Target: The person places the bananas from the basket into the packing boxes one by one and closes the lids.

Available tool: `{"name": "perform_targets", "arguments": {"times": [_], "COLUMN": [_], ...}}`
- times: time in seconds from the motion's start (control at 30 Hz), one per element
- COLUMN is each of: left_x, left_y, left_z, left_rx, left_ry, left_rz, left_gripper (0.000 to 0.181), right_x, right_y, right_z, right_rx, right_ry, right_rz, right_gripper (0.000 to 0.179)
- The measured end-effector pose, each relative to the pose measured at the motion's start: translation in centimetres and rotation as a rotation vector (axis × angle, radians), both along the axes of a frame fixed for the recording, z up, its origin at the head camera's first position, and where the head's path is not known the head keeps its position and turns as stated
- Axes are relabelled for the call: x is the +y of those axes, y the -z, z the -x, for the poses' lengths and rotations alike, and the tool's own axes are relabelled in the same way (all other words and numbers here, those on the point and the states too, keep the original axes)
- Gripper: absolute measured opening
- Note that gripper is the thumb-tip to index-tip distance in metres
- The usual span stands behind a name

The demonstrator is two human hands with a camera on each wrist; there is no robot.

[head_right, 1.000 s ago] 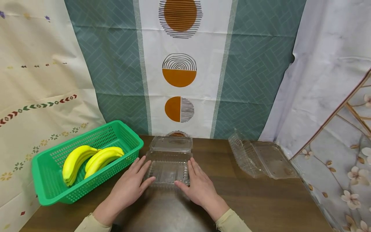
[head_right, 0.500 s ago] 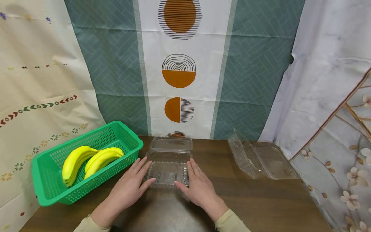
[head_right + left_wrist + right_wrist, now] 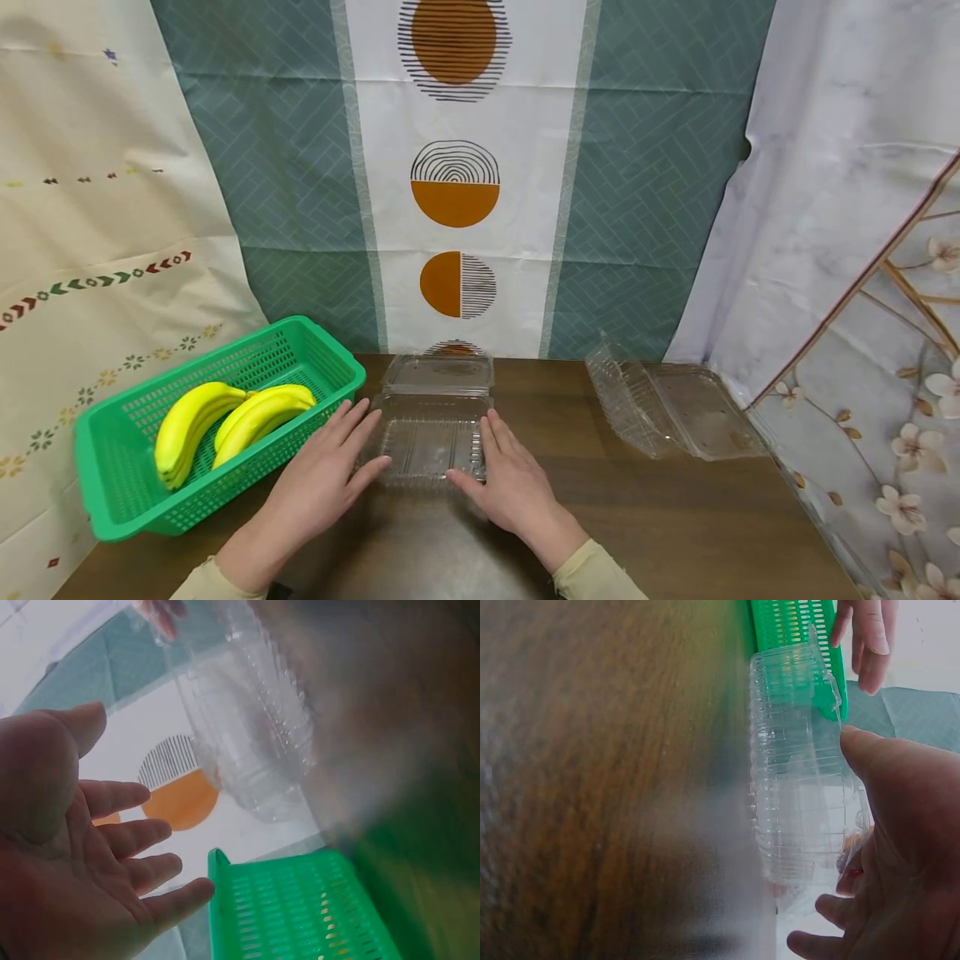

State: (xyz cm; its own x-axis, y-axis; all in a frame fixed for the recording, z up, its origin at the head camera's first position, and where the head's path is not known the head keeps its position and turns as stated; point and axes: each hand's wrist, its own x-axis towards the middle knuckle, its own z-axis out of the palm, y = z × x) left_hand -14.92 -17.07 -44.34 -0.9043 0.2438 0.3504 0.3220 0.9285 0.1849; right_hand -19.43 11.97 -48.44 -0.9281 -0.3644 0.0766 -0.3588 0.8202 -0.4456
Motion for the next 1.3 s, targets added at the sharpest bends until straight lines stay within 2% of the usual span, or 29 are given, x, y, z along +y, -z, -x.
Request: {"name": "perform_targets", "arguments": {"times": [0.23, 0.53, 0.67, 0.87, 1.3], "left_x": [-0.8, -1.7, -2.3, -3.3, -5.1], "left_y": [-1.2, -2.4, -2.9, -3.3, -3.8], "left_z": [0.0, -0.2, -0.3, -0.2, 0.1], "left_rx": [0.068, 0.067, 0.091, 0.132, 0.140], "left_ry": [0.010, 0.004, 0.005, 0.005, -0.026], "left_rz": [0.031, 0.052, 0.065, 0.098, 0.138], "left_gripper": [0.074, 0.074, 0.074, 0.075, 0.073], "right_x": [0.0, 0.0, 0.1, 0.1, 0.1], "right_y": [0.0, 0.0, 0.0, 0.0, -0.1], "right_z": [0.0, -0.1, -0.1, -0.1, -0.1], "right_rx": [0.001, -0.004, -0.003, -0.002, -0.007], "right_ry": [-0.005, -0.004, -0.004, -0.007, -0.008], "right_rz": [-0.001, 0.007, 0.013, 0.012, 0.013], "right_gripper": [0.104, 0.104, 0.104, 0.104, 0.102]}}
